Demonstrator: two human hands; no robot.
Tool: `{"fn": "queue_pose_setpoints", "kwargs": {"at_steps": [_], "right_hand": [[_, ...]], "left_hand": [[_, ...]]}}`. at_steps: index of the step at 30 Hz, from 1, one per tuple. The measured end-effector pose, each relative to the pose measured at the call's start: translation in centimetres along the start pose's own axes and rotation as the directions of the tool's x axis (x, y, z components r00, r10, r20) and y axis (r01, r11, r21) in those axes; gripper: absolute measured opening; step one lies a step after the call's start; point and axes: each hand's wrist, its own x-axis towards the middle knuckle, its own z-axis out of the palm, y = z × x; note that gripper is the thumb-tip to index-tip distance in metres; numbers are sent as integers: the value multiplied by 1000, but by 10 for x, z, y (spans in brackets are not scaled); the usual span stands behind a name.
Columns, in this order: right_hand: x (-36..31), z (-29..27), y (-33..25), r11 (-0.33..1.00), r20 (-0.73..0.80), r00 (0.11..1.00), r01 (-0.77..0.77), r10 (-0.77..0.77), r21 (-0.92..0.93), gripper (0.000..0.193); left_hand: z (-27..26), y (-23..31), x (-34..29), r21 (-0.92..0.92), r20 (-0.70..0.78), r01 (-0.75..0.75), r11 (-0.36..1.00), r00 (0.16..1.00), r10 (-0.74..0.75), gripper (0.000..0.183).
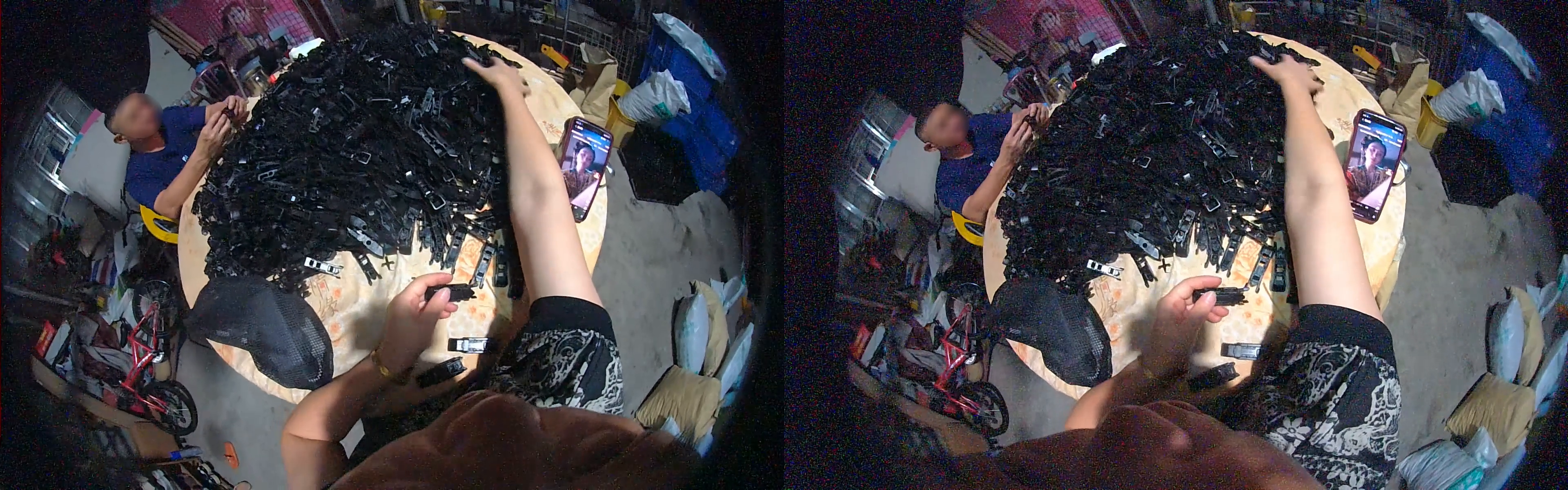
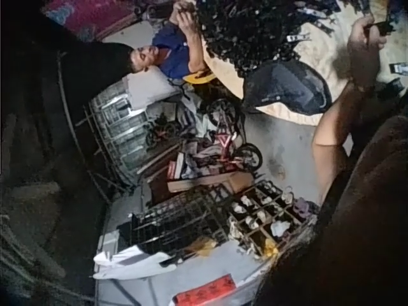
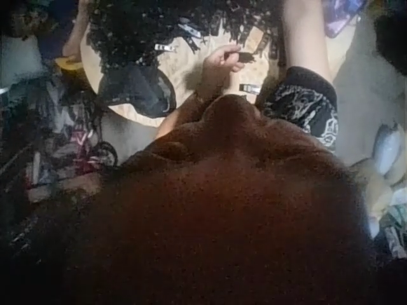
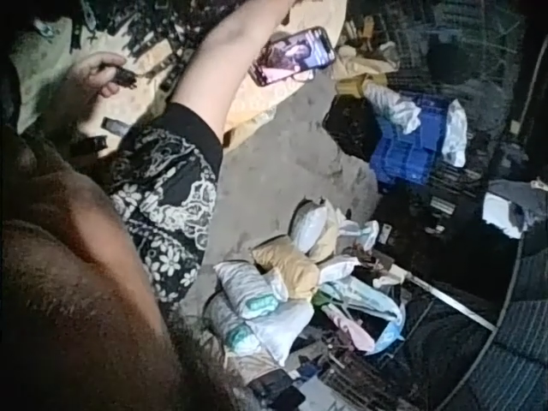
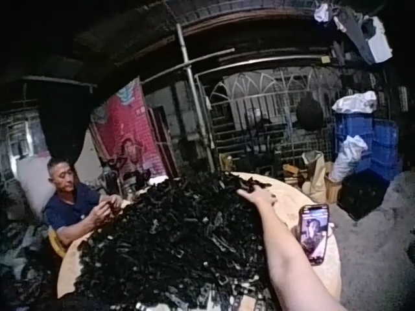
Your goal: The person assembles plastic components by hand, fitting small plastic pieces together and placing the assembled parts onto the table.
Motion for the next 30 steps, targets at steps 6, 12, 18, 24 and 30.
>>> {"fn": "queue_pose_setpoints", "kwargs": {"at_steps": [6, 12, 18, 24, 30], "right_hand": [[-52, 17, -63, 941, 239, 940, 289, -244, -175, 86], [-89, 17, -45, 815, 10, 821, 568, -570, -113, 34], [-168, -11, -21, 563, -84, 568, 823, -819, 79, 26], [-229, 10, 24, 365, -178, 398, 911, -900, 192, 54], [-239, 0, 47, 475, 52, 712, 410, -700, 779, 59]], "left_hand": [[0, -5, 3, 2, -7, -35, 999, 999, 35, 27], [-4, -7, 5, -61, -42, -159, 985, 987, 156, 23], [-4, -6, 11, -28, -67, -245, 969, 968, 242, 21], [0, -11, 19, -13, -93, -280, 960, 956, 278, 20], [-16, -6, 20, -72, -179, -194, 978, 968, 179, 23]]}}
